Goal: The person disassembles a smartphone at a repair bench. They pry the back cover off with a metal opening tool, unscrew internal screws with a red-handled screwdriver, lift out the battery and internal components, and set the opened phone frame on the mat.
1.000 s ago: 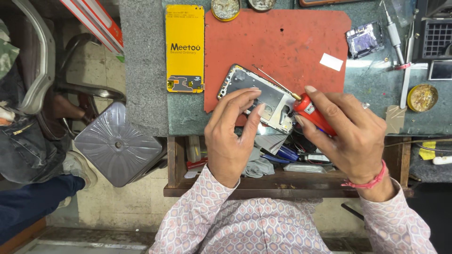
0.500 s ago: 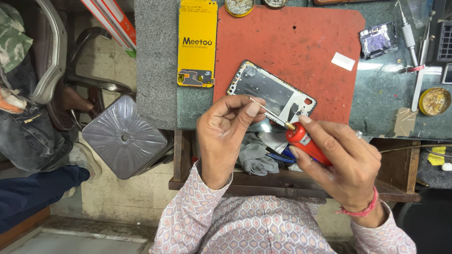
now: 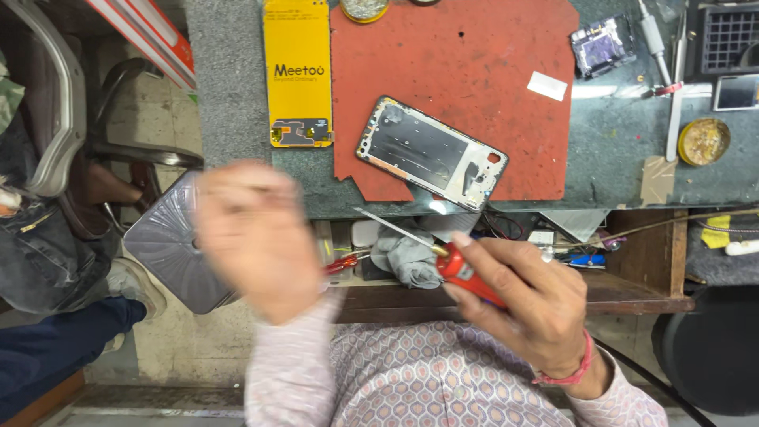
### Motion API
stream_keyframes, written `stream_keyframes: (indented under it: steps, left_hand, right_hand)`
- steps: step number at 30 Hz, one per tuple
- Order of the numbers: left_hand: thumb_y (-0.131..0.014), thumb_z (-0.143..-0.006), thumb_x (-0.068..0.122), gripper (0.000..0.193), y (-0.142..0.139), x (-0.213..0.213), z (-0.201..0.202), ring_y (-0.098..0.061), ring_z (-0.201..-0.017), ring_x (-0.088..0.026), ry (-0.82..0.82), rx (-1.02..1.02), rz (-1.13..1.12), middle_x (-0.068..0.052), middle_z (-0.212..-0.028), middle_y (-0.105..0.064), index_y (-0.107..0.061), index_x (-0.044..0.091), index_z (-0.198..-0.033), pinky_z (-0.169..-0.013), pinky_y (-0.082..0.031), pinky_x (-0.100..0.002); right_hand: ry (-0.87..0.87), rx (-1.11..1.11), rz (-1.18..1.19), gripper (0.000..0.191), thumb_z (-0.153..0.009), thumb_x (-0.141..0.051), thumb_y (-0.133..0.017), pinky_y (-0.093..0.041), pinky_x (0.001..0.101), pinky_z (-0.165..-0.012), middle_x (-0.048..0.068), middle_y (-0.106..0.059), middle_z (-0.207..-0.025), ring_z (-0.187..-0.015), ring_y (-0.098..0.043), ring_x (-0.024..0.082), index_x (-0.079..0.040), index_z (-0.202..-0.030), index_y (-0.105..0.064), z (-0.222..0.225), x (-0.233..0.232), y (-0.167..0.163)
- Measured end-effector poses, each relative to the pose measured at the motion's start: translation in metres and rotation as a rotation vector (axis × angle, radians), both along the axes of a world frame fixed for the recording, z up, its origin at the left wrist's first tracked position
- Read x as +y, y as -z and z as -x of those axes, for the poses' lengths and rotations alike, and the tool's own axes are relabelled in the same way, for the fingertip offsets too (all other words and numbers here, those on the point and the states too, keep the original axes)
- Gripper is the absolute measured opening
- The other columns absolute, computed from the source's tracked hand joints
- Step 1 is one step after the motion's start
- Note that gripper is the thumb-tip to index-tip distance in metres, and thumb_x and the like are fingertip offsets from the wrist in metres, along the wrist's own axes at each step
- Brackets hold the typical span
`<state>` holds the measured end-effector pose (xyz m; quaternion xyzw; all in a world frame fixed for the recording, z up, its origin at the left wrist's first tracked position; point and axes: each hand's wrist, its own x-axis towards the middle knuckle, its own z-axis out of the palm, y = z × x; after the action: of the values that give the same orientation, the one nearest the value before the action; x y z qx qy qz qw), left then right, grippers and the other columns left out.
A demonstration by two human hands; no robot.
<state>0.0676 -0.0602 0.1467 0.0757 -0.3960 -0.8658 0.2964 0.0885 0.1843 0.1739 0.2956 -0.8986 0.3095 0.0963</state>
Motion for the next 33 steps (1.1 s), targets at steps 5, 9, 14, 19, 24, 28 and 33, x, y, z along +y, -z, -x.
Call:
stream_keyframes:
  steps: [5,9,14,19,24,28,33]
  left_hand:
    - [-0.054,-0.104,0.007,0.007,0.018,-0.096,-0.028,-0.056,-0.088,-0.016,-0.261,-0.094,0.131,-0.007,-0.098,-0.055,-0.050,0.005,-0.100,-0.081,-0.048,-0.029]
    - [-0.055,-0.116,0.017,0.027,0.048,-0.139,-0.057,-0.052,-0.074,-0.014,-0.387,-0.204,0.427,-0.004,-0.086,-0.052,-0.050,0.006,-0.093,-0.071,-0.048,-0.031]
    - [-0.056,-0.108,0.017,0.028,0.056,-0.170,-0.064,-0.057,-0.107,-0.025,-0.771,-0.758,1.310,-0.016,-0.115,-0.055,-0.049,-0.007,-0.122,-0.099,-0.051,-0.042]
    - [-0.059,-0.111,0.007,0.043,0.040,-0.136,-0.054,-0.043,-0.141,-0.034,-0.607,-0.643,1.691,-0.023,-0.145,-0.042,-0.043,-0.009,-0.147,-0.123,-0.040,-0.048]
    - [-0.068,-0.111,0.009,0.045,0.028,-0.054,-0.021,-0.048,-0.142,-0.032,-0.356,-0.544,1.508,-0.017,-0.150,-0.049,-0.047,-0.002,-0.150,-0.121,-0.043,-0.041]
    - [-0.073,-0.105,0.007,0.049,0.022,-0.010,-0.003,-0.054,-0.137,-0.031,-0.194,-0.427,1.467,-0.013,-0.148,-0.054,-0.052,0.001,-0.148,-0.117,-0.045,-0.042]
    - [-0.076,-0.101,0.015,0.046,0.014,0.016,0.006,-0.057,-0.131,-0.032,-0.081,-0.380,1.498,-0.015,-0.146,-0.055,-0.057,0.002,-0.140,-0.111,-0.047,-0.044]
  right_hand:
    - [0.142,-0.029,-0.042,0.050,-0.081,-0.016,-0.085,-0.057,0.0333,-0.071,0.012,-0.072,-0.106,-0.083,-0.071,0.021,-0.005,-0.128,-0.071,0.007,0.035,0.001]
    - [0.220,0.023,-0.161,0.047,-0.084,-0.012,-0.085,-0.056,0.0353,-0.075,0.012,-0.071,-0.108,-0.086,-0.070,0.023,-0.004,-0.129,-0.072,0.018,0.055,-0.003]
    - [0.241,0.043,-0.274,0.046,-0.082,-0.011,-0.087,-0.055,0.0365,-0.071,0.011,-0.070,-0.105,-0.081,-0.068,0.024,-0.006,-0.126,-0.074,0.030,0.055,-0.013]
    - [0.191,0.077,-0.321,0.044,-0.083,-0.012,-0.087,-0.055,0.0347,-0.071,0.008,-0.069,-0.107,-0.083,-0.069,0.023,-0.007,-0.125,-0.074,0.044,0.037,-0.020]
    - [0.167,0.058,-0.352,0.046,-0.077,-0.013,-0.087,-0.054,0.0344,-0.066,0.008,-0.069,-0.104,-0.076,-0.068,0.023,-0.006,-0.121,-0.075,0.057,0.009,-0.022]
    - [0.134,0.080,-0.371,0.047,-0.079,-0.013,-0.087,-0.054,0.0346,-0.069,0.008,-0.068,-0.106,-0.081,-0.068,0.023,-0.008,-0.124,-0.075,0.068,-0.006,-0.025]
    - [0.120,0.051,-0.317,0.048,-0.082,-0.013,-0.086,-0.055,0.0352,-0.073,0.009,-0.067,-0.107,-0.084,-0.069,0.024,-0.007,-0.128,-0.074,0.077,-0.020,-0.025]
